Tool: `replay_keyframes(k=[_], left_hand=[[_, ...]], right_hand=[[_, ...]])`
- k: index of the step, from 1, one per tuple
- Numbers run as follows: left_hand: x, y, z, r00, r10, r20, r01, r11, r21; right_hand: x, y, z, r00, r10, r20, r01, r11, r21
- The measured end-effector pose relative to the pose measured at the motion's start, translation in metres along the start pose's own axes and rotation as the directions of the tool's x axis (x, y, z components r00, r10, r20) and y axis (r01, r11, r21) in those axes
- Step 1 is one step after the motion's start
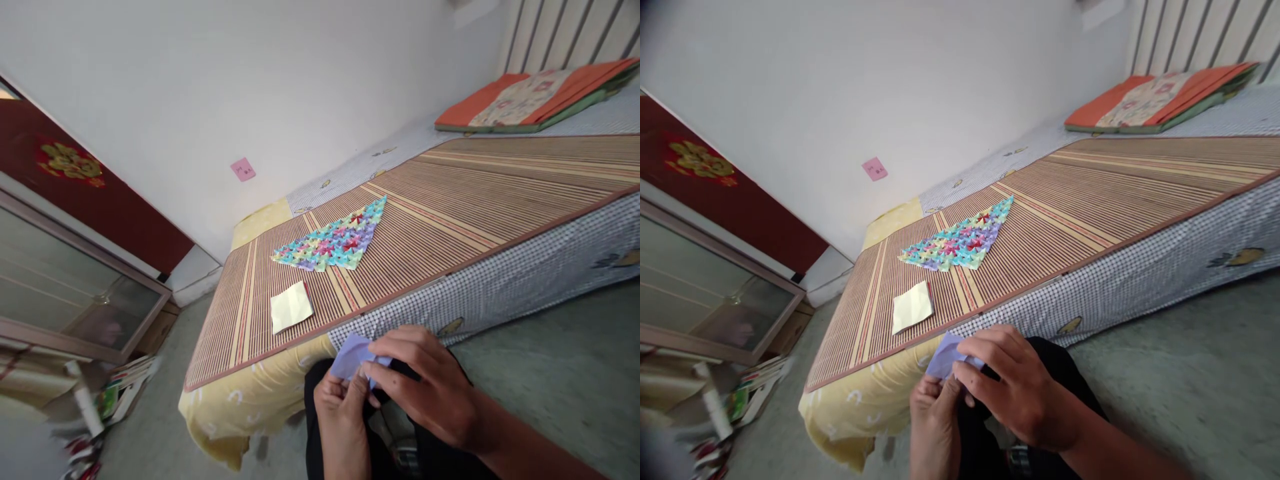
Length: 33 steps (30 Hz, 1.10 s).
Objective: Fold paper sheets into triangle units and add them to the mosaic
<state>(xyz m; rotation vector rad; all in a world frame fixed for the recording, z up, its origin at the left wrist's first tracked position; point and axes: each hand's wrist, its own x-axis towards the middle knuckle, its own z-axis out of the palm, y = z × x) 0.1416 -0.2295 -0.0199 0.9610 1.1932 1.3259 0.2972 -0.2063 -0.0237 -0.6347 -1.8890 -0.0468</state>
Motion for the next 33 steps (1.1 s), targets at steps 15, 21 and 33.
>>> replay_keyframes(k=[15,21,33], left_hand=[[-0.002,-0.004,0.003,0.997,0.063,-0.036,-0.06,0.995,0.078],[-0.003,0.0,0.008,0.995,0.09,-0.047,-0.087,0.994,0.059],[0.002,0.005,0.014,0.989,-0.147,-0.014,0.133,0.928,-0.347]], right_hand=[[0.02,0.002,-0.004,0.927,0.372,0.039,-0.361,0.862,0.355],[0.014,0.012,-0.002,0.761,0.496,0.417,-0.615,0.349,0.708],[0.012,0.005,0.004,0.944,0.32,0.084,-0.327,0.869,0.372]])
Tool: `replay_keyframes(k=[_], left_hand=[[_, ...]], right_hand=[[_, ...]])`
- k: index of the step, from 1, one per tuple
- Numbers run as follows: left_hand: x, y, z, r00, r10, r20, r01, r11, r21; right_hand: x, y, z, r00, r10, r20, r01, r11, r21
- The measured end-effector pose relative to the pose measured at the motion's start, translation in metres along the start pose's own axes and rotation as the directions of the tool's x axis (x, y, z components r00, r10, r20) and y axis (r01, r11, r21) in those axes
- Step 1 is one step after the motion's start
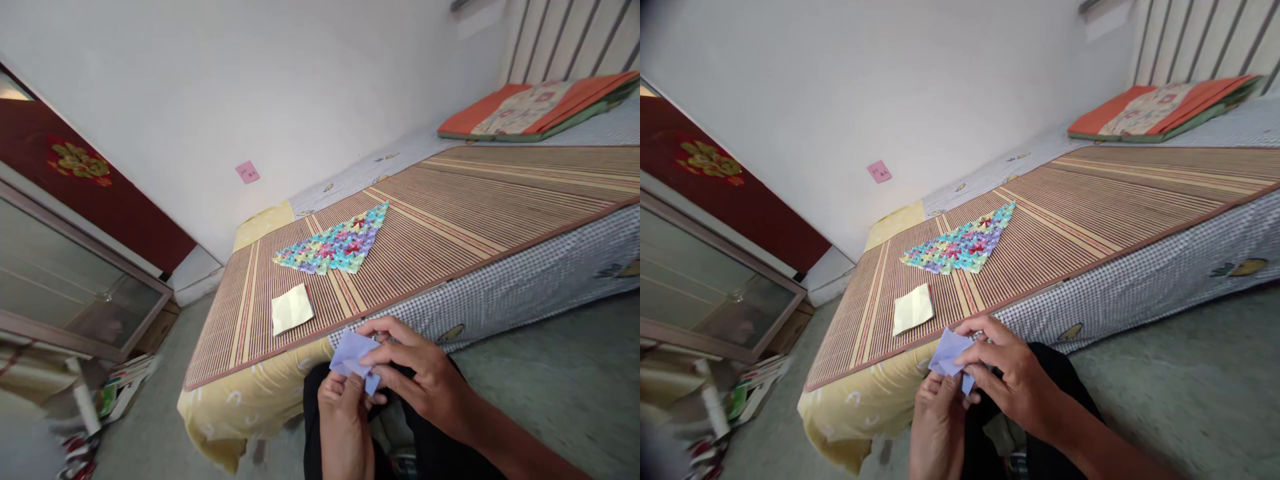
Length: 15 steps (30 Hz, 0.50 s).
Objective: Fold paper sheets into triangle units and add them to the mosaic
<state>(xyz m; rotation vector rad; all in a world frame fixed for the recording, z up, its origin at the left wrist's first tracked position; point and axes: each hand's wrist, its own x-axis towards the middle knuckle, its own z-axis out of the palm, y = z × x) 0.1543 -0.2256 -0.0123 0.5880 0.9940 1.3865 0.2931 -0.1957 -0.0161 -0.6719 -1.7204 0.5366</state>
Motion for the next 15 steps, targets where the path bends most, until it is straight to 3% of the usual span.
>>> replay_keyframes(k=[6,15], left_hand=[[-0.0057,0.0068,0.0028,0.997,-0.075,0.015,0.076,0.981,-0.178],[-0.0075,0.0095,0.0035,0.995,-0.102,0.008,0.099,0.935,-0.339]], right_hand=[[-0.0028,0.0048,0.0008,0.998,-0.035,0.06,0.041,0.995,-0.096],[0.0009,0.0064,-0.0062,0.989,-0.004,0.147,0.015,0.997,-0.071]])
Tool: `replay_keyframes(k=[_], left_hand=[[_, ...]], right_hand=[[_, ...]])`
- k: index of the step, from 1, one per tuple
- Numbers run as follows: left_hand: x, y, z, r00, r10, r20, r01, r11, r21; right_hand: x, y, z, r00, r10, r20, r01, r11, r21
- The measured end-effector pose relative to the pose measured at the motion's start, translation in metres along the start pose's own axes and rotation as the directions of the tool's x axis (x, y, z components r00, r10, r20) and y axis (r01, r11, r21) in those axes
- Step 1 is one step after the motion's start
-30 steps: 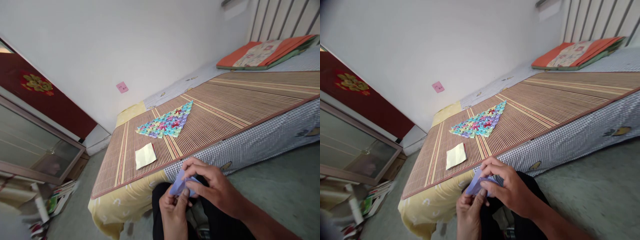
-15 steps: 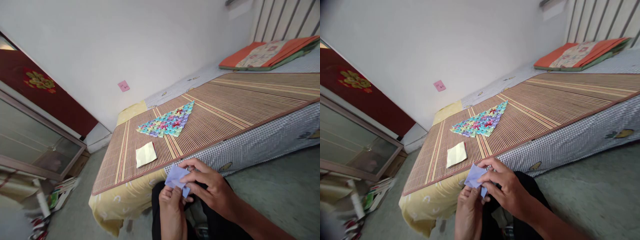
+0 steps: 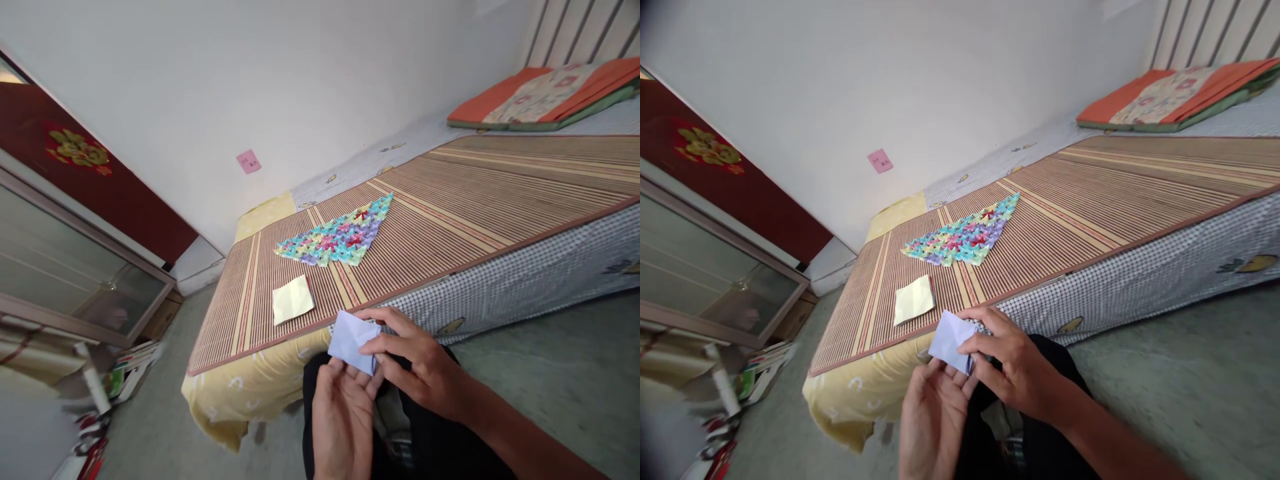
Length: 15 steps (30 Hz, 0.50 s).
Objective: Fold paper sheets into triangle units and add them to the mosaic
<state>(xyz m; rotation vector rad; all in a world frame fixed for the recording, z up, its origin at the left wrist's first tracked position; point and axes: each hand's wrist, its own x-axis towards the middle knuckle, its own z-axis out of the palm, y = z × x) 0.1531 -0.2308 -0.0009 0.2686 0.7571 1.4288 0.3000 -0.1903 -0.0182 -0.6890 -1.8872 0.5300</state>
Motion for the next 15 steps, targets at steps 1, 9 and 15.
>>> replay_keyframes(k=[1,9,15], left_hand=[[0.0,0.0,0.001,1.0,0.007,-0.006,-0.006,1.0,0.01],[0.012,-0.004,-0.005,0.99,0.078,-0.117,-0.06,0.987,0.152],[0.014,-0.005,-0.01,0.98,0.172,-0.096,-0.141,0.952,0.271]], right_hand=[[0.0,0.001,0.0,1.0,-0.005,0.01,0.005,1.0,-0.008],[-0.002,-0.003,0.002,0.992,0.113,-0.065,-0.102,0.983,0.15],[0.006,-0.003,0.008,0.82,0.572,0.014,-0.526,0.744,0.411]])
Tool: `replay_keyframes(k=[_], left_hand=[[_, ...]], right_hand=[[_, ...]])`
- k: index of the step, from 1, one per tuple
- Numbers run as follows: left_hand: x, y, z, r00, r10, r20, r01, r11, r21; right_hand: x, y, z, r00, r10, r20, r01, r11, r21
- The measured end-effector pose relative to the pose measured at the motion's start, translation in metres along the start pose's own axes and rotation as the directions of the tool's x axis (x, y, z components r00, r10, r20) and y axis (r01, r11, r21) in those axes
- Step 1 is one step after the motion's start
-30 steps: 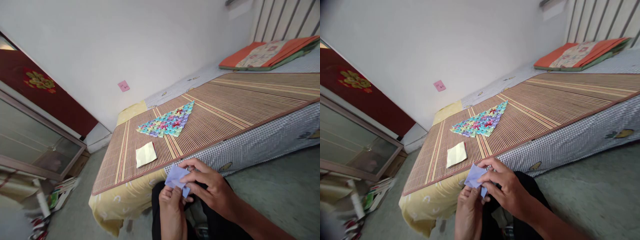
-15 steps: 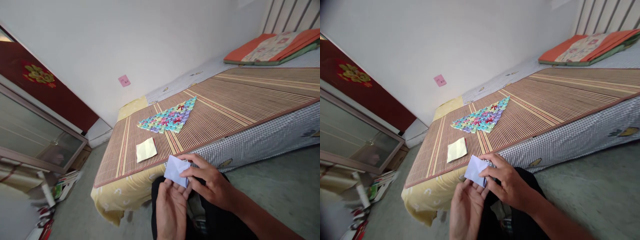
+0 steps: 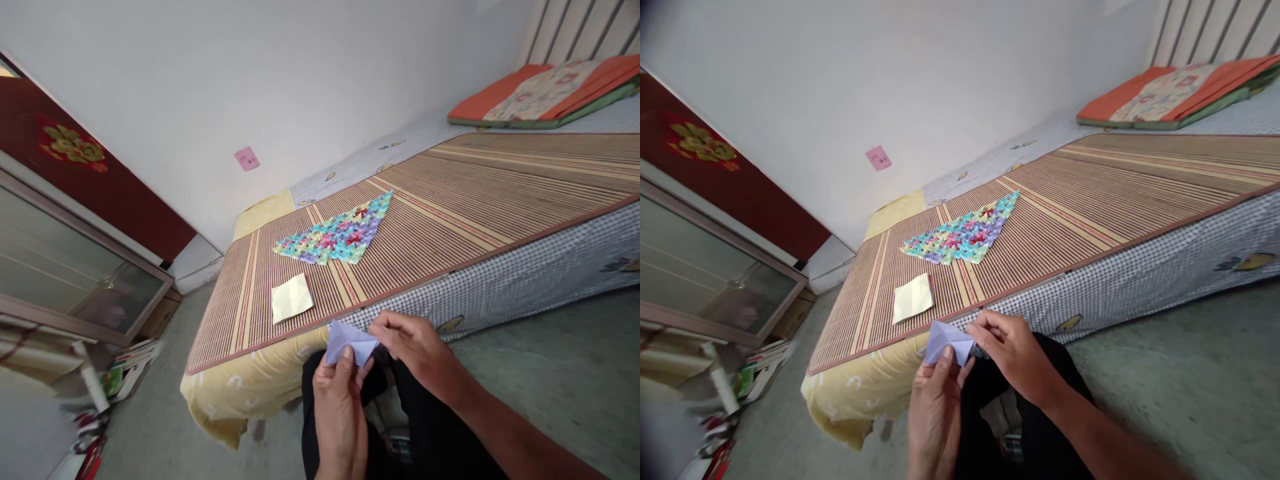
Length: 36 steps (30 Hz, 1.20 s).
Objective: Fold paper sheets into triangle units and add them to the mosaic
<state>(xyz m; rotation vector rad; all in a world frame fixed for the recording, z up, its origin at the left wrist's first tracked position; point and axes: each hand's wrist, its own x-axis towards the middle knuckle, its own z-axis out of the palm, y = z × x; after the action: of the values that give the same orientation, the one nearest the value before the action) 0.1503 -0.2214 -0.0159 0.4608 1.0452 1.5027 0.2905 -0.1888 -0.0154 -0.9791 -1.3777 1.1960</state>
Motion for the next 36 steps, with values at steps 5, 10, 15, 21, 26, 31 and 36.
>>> replay_keyframes(k=[5,10,15,21,26,31,36], left_hand=[[0.002,-0.004,-0.004,0.996,0.085,0.014,-0.086,0.994,0.074],[0.001,-0.007,-0.006,0.996,0.081,0.021,-0.083,0.991,0.106],[0.0,-0.005,-0.004,0.99,0.114,0.082,-0.127,0.975,0.18],[-0.004,-0.001,-0.007,0.963,0.213,0.167,-0.264,0.875,0.405],[-0.005,0.0,-0.006,0.964,0.215,0.154,-0.261,0.869,0.42],[-0.002,-0.005,-0.006,0.981,0.143,0.131,-0.174,0.946,0.275],[-0.001,-0.005,-0.005,0.995,0.068,0.067,-0.077,0.988,0.137]], right_hand=[[0.001,0.002,0.0,0.996,0.069,0.055,-0.07,0.997,0.027],[0.001,0.0,0.001,0.994,0.094,0.052,-0.094,0.996,-0.001],[0.008,0.01,-0.001,0.985,0.116,0.127,-0.126,0.989,0.074],[0.011,0.009,-0.001,0.975,0.147,0.169,-0.175,0.971,0.161],[0.009,0.004,0.002,0.988,0.102,0.115,-0.118,0.983,0.137],[0.005,0.0,0.005,0.999,-0.007,0.036,0.006,1.0,0.017],[0.004,0.0,0.006,0.992,-0.122,-0.017,0.118,0.984,-0.13]])
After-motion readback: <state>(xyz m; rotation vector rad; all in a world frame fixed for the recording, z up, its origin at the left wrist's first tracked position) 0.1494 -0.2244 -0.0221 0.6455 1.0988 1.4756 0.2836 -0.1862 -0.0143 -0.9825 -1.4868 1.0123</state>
